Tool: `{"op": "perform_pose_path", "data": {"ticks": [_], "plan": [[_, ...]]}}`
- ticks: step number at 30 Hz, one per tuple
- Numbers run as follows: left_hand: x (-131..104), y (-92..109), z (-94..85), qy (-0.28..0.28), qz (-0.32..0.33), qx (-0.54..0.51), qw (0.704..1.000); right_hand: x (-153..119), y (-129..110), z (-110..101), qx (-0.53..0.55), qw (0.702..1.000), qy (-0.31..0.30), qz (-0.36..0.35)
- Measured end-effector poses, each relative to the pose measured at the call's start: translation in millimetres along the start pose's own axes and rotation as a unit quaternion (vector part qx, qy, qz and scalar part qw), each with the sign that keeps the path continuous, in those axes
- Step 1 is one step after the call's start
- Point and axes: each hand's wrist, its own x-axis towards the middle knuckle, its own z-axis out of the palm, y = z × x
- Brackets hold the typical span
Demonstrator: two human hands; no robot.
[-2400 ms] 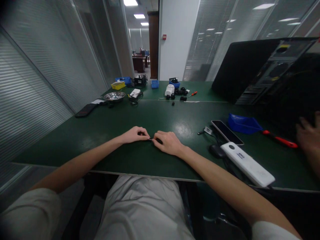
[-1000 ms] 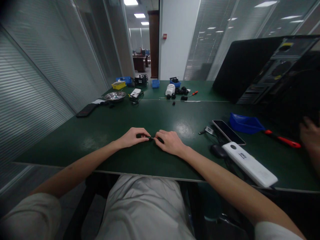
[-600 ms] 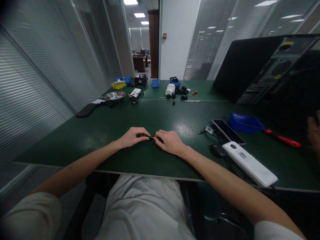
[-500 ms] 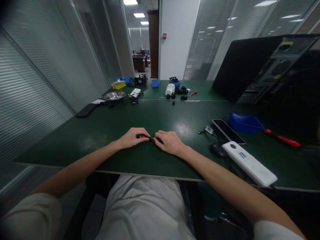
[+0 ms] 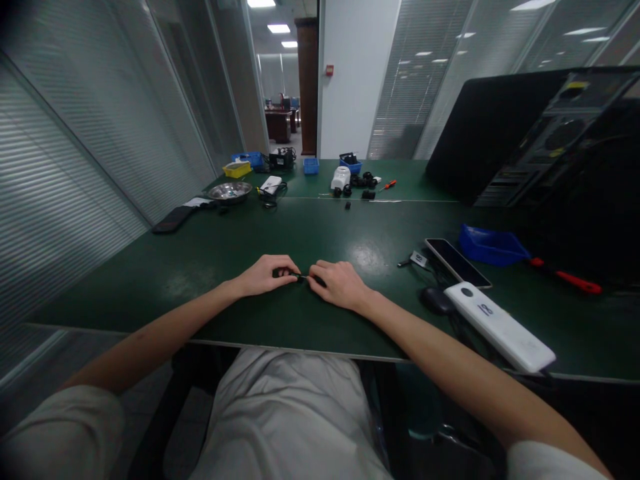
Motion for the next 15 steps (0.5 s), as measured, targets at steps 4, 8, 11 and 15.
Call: {"op": "perform_pose_path", "data": {"ticks": [4, 8, 11, 15], "plan": [[0.0, 0.6, -0.6, 0.003, 0.007, -0.011, 1.000, -0.9, 0.7, 0.6, 0.015, 1.000, 0.010, -0.002], [1.1, 0.7, 1.0, 0.014, 0.007, -0.027, 1.000, -1.1, 2.6, 2.0, 0.041, 0.999, 0.021, -0.003], [1.7, 0.3, 2.1, 0.021, 0.008, -0.025, 0.999, -0.6, 3.2, 2.4, 0.043, 0.999, 0.024, -0.004], [1.6, 0.1, 1.9, 0.012, 0.021, 0.004, 1.000, 0.2, 0.5, 2.4, 0.004, 1.000, 0.009, -0.008]]}}
